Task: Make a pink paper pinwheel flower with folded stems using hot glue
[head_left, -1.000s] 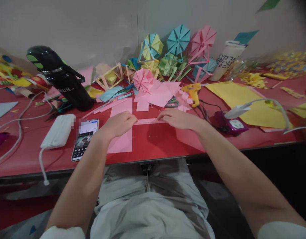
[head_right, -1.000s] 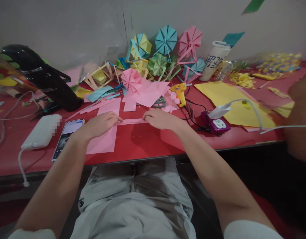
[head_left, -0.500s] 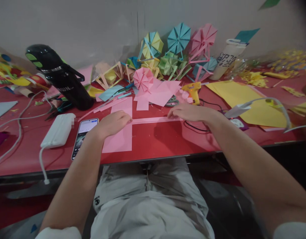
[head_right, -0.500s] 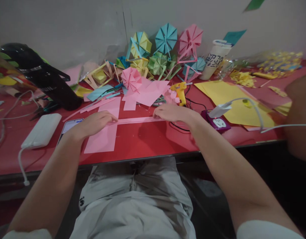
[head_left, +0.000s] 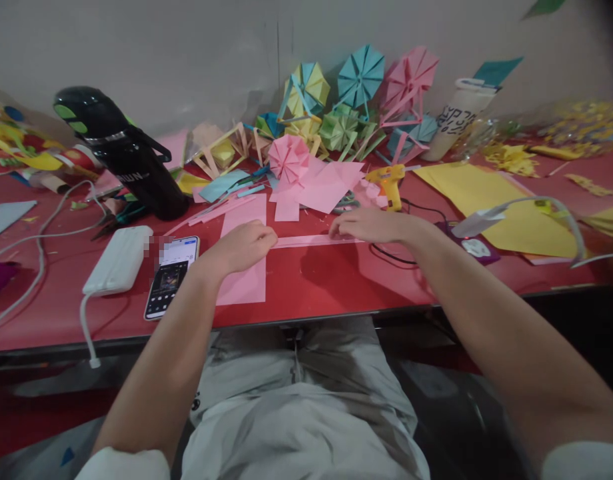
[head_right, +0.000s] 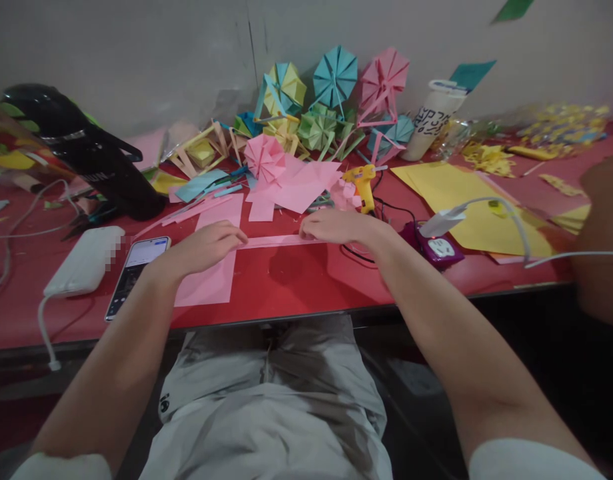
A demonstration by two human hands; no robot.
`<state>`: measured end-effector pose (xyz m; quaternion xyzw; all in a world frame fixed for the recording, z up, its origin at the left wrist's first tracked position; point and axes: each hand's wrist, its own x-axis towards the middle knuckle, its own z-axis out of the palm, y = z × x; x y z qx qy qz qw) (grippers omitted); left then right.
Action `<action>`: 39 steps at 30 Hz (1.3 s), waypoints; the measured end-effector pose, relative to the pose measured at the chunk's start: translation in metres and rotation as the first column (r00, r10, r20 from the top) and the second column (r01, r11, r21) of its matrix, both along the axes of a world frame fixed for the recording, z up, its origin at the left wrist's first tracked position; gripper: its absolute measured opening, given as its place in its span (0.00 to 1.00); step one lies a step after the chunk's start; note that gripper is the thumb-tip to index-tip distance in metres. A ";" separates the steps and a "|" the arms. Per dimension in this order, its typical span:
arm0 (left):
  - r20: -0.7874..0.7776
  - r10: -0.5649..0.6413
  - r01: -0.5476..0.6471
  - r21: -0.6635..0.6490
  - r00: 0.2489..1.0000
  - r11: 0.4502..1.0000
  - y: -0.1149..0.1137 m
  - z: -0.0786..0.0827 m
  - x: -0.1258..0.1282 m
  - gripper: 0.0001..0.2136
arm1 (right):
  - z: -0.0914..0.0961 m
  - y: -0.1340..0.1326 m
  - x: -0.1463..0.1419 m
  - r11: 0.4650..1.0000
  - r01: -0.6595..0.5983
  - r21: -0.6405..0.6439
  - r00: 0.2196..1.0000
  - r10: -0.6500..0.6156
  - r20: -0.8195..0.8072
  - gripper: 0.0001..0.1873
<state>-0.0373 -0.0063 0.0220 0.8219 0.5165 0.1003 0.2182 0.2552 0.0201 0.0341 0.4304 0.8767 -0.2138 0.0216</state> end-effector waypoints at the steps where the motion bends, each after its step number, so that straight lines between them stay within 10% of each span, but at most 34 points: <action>1: 0.003 -0.011 0.011 -0.005 1.000 1.000 0.000 0.000 0.004 0.16 | 0.000 0.000 -0.003 1.000 -0.015 0.017 1.000 0.015 0.008 0.21; 16: -0.010 -0.095 0.094 -0.012 0.995 0.995 0.002 -0.005 0.046 0.19 | 0.000 -0.008 -0.054 0.998 0.065 0.000 0.997 -0.065 0.042 0.19; 39: 0.002 0.001 -0.001 -0.008 1.000 1.000 -0.002 -0.003 -0.011 0.19 | 0.000 -0.016 0.001 0.973 0.221 -0.067 0.974 -0.223 -0.036 0.22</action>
